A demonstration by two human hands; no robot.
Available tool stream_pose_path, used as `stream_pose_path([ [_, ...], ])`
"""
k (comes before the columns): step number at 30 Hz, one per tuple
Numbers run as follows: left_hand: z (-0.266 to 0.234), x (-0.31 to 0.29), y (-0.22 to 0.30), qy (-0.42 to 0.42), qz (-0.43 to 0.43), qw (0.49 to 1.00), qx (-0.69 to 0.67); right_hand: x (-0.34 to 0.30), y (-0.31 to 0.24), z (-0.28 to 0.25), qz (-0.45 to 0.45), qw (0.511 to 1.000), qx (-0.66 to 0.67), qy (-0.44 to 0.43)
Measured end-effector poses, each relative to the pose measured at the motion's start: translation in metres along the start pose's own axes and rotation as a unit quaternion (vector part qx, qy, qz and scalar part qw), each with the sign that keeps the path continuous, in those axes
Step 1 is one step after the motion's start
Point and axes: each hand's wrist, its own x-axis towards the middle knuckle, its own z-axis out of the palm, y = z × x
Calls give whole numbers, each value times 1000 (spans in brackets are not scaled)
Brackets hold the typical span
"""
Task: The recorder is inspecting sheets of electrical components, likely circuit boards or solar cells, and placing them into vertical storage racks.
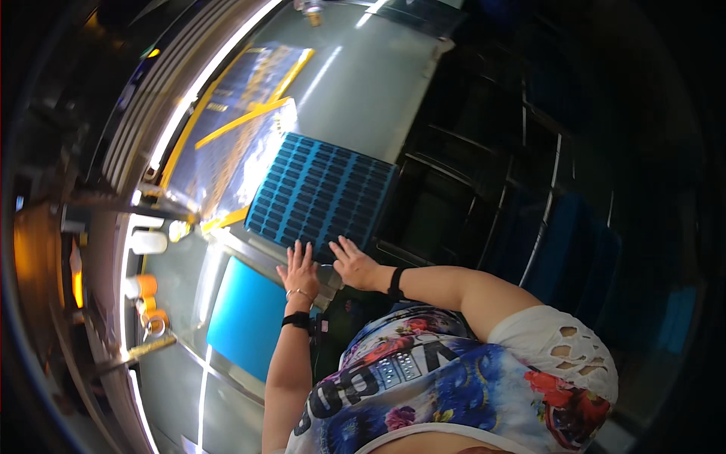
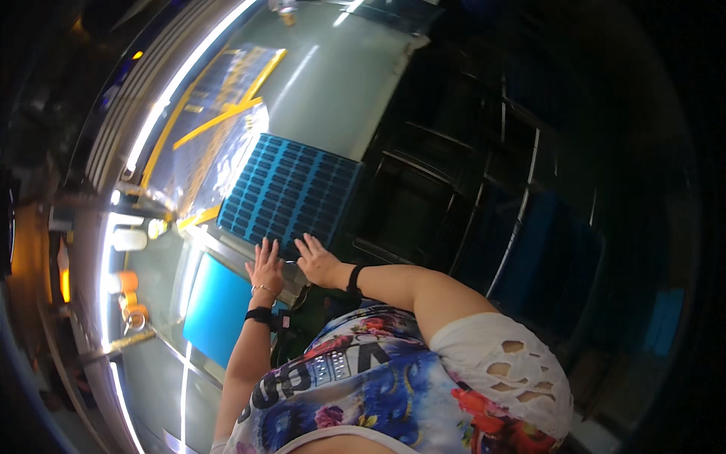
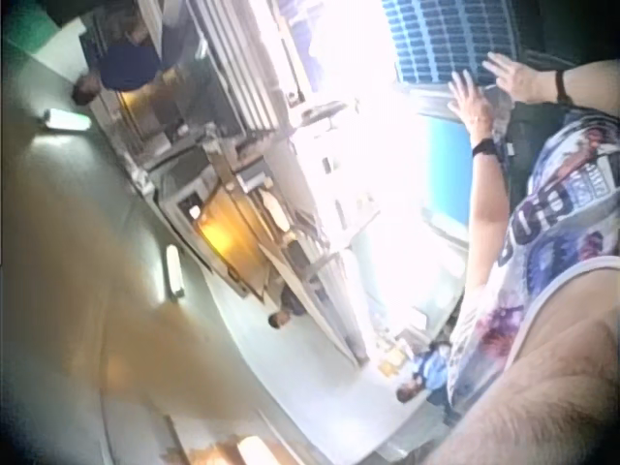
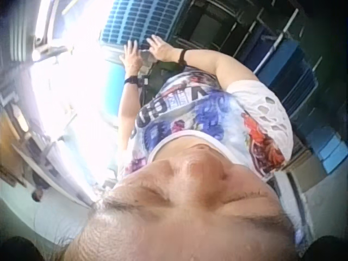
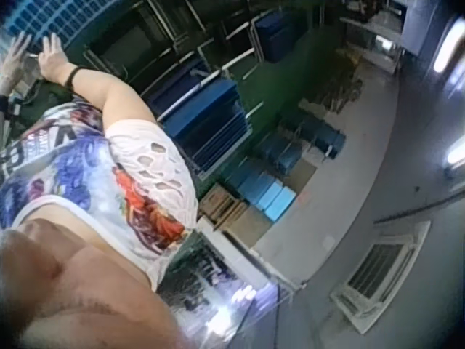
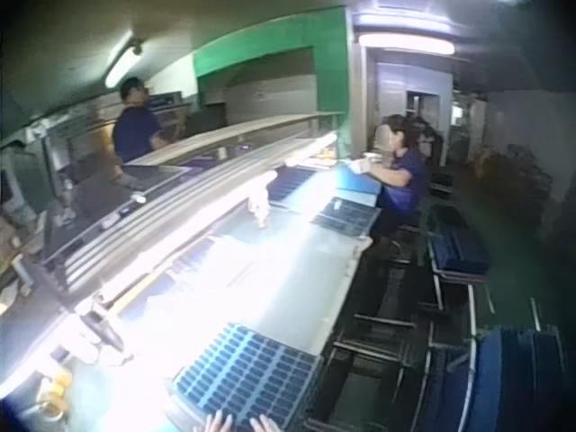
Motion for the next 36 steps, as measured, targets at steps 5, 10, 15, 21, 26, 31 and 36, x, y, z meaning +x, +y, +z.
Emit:
stream_pose_path([
  [5, -10, 0, 3, 4, -3, 1000, -31, 3, 2, 3, 3, 999, -35, -2],
  [10, 8, -9, -15, 284, -3, 944, -168, 31, 15, -51, 225, 943, 204, -137],
  [15, 17, 8, -2, 158, 67, 985, -15, 49, 26, -78, 64, 986, 120, 92],
  [21, -1, 29, 26, 55, -11, 998, 23, 101, 40, -150, -5, 996, 6, 85],
  [26, -1, 29, 34, 69, -53, 996, 4, 142, 26, -267, -167, 968, -65, 176],
  [31, -5, 34, 45, 31, -86, 996, -14, 109, 16, -283, -238, 962, -46, 127],
  [36, 57, 32, -10, 278, 33, 959, -47, 82, 11, -268, -41, 971, 212, 105],
])
